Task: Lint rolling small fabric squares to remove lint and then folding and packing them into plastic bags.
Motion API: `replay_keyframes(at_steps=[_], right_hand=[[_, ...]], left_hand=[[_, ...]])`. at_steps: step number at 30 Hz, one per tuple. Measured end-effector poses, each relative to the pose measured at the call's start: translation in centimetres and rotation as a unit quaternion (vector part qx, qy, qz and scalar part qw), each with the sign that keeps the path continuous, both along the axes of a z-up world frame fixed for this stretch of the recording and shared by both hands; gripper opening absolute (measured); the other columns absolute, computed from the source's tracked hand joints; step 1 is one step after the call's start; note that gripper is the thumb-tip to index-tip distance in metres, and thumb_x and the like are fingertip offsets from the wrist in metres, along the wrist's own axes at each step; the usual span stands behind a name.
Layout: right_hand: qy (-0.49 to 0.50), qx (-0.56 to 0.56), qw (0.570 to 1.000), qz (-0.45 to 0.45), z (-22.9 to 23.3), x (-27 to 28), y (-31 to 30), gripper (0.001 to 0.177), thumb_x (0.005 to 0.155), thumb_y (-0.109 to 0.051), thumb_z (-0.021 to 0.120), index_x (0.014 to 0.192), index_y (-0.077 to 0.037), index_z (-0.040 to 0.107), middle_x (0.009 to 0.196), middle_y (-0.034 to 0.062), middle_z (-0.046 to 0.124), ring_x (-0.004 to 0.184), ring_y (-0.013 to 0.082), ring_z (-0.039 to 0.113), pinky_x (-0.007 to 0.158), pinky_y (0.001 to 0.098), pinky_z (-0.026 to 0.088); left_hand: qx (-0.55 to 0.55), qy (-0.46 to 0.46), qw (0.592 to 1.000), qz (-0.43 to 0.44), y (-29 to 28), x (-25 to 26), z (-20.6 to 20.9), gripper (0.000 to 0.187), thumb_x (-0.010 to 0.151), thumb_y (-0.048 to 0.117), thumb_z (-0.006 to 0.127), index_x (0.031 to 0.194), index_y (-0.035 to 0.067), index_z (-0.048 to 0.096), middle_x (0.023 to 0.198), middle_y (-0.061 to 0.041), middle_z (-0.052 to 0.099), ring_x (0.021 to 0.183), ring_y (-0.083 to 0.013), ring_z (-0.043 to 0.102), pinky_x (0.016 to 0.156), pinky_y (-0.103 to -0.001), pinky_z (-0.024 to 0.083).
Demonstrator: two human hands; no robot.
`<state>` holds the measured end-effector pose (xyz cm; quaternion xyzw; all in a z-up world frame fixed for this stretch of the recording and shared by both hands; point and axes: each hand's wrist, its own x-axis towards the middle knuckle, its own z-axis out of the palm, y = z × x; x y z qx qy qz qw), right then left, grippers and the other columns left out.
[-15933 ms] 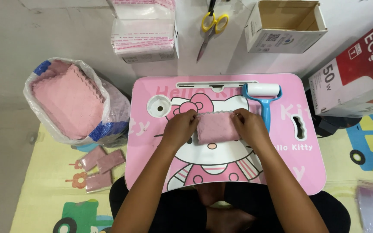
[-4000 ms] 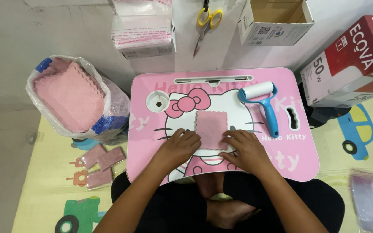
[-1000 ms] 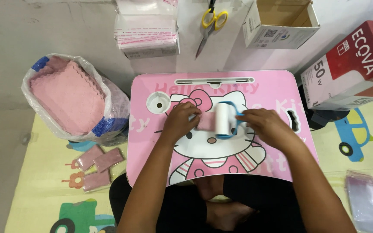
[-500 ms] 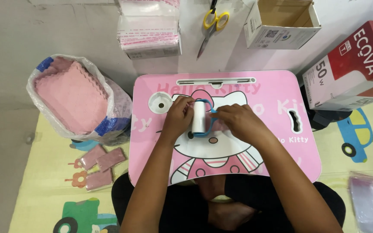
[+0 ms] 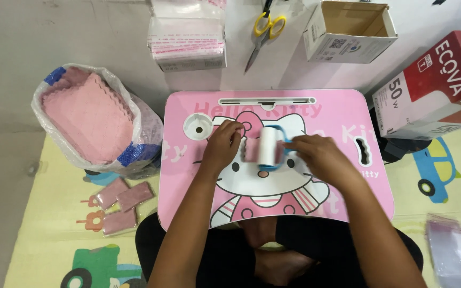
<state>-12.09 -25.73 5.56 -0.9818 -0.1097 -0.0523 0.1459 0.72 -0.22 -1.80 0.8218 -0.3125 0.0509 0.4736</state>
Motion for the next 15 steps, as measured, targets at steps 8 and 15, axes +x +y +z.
replay_keyframes(at_steps=[8, 15], right_hand=[[0.010, -0.018, 1.000, 0.017, -0.5, 1.9, 2.3, 0.025, 0.097, -0.010, 0.060, 0.111, -0.026, 0.072, 0.119, 0.0009, 0.073, 0.104, 0.0285, 0.071, 0.085, 0.0443, 0.051], [0.031, 0.008, 0.998, -0.046, -0.2, -2.4, -3.2, 0.026, 0.094, -0.007, 0.063, 0.114, -0.021, 0.073, 0.119, 0.0083, 0.075, 0.104, 0.0356, 0.072, 0.086, 0.0485, 0.054]], left_hand=[[0.019, 0.022, 1.000, -0.009, 0.2, -0.2, 1.1, 0.028, 0.105, 0.016, 0.044, 0.123, 0.006, 0.063, 0.109, -0.012, 0.064, 0.102, -0.0278, 0.067, 0.090, -0.039, 0.056], [0.167, 0.003, 0.984, -0.060, -0.1, -1.2, 3.3, 0.040, 0.097, 0.035, 0.061, 0.127, 0.009, 0.068, 0.124, -0.012, 0.064, 0.118, -0.0292, 0.061, 0.100, -0.045, 0.050]])
